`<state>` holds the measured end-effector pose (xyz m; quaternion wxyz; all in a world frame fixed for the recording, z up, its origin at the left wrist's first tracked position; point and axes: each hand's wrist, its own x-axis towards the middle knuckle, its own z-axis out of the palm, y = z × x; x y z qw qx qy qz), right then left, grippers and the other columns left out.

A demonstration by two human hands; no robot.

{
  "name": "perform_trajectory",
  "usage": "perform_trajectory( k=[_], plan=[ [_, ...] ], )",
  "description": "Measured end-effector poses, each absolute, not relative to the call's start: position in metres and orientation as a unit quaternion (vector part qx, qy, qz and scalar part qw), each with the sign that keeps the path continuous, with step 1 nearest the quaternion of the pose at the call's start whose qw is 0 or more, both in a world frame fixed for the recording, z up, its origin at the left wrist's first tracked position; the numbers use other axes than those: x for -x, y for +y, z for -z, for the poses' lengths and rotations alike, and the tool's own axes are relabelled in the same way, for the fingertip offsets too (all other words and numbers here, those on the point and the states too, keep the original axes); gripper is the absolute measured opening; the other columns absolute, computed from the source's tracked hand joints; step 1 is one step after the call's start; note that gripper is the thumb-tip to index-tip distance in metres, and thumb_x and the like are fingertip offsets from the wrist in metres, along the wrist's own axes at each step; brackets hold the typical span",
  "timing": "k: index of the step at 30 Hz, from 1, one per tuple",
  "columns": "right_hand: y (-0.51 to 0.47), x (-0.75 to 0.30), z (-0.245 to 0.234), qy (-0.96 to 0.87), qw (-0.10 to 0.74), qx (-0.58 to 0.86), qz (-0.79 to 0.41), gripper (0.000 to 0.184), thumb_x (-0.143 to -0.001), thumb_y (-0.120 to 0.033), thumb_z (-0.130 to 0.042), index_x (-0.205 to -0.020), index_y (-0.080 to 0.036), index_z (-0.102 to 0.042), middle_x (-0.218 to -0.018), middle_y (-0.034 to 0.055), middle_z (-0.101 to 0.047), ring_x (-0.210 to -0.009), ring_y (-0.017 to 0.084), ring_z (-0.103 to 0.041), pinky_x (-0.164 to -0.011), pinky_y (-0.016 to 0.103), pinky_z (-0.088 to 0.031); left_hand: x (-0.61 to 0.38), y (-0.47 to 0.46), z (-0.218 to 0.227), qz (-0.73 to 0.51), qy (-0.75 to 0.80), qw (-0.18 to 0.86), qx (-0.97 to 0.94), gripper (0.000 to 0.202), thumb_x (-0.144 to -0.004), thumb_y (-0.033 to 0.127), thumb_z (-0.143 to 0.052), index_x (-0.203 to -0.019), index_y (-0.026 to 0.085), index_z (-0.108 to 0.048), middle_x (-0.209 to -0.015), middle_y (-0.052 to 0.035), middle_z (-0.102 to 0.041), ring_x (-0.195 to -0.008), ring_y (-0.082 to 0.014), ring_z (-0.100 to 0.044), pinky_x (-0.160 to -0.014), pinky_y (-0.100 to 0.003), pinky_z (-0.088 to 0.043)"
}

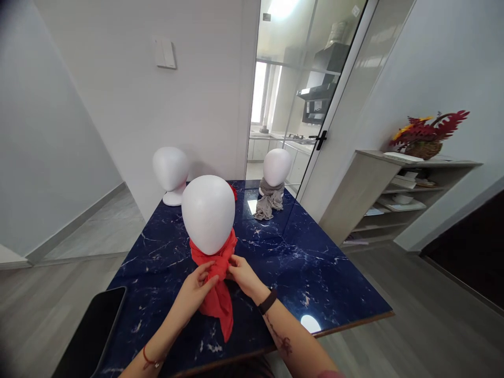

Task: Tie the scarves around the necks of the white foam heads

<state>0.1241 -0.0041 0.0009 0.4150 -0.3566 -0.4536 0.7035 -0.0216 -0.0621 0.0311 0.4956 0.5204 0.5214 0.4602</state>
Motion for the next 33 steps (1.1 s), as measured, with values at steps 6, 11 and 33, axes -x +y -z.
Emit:
perform_trajectory(
  k=[6,11,33],
  plan=[
    [0.000,-0.131,-0.006,-0.226,0.396,0.246,-0.855,0.018,-0.079,-0.031,-0.056,-0.089,-0.018,-0.061,-0.075,0.0008,-0.066,-0.067,0.014,-0.060,-0.068,0.028,-0.048,0.015,-0.067,-0.034,-0.370,0.581,0.318,-0.651,0.034,-0.083,0.024,-0.047,-0.112,0.013,-0.061,-0.106,-0.0126,-0.068,-0.095,-0.0225,-0.064,-0.089,-0.036,-0.047],
    [0.014,-0.123,-0.008,-0.194,0.387,0.234,-0.870,0.026,-0.084,-0.035,-0.055,-0.101,-0.017,-0.060,-0.090,0.0046,-0.070,-0.081,0.018,-0.064,-0.071,0.030,-0.049,0.009,-0.065,-0.045,-0.326,0.592,0.230,-0.700,0.033,-0.091,0.025,-0.036,-0.104,0.014,-0.064,-0.099,-0.0119,-0.067,-0.092,-0.0220,-0.063,-0.085,-0.035,-0.047],
    [0.021,-0.121,-0.006,-0.337,0.479,0.334,-0.738,0.032,-0.070,-0.042,-0.071,-0.091,-0.018,-0.065,-0.087,0.0028,-0.068,-0.078,0.015,-0.062,-0.074,0.027,-0.047,0.001,-0.045,-0.022,-0.197,0.631,0.037,-0.750,0.042,-0.086,0.008,-0.037,-0.124,0.017,-0.054,-0.102,-0.0147,-0.068,-0.078,-0.0234,-0.067,-0.060,-0.028,-0.048]
  ],
)
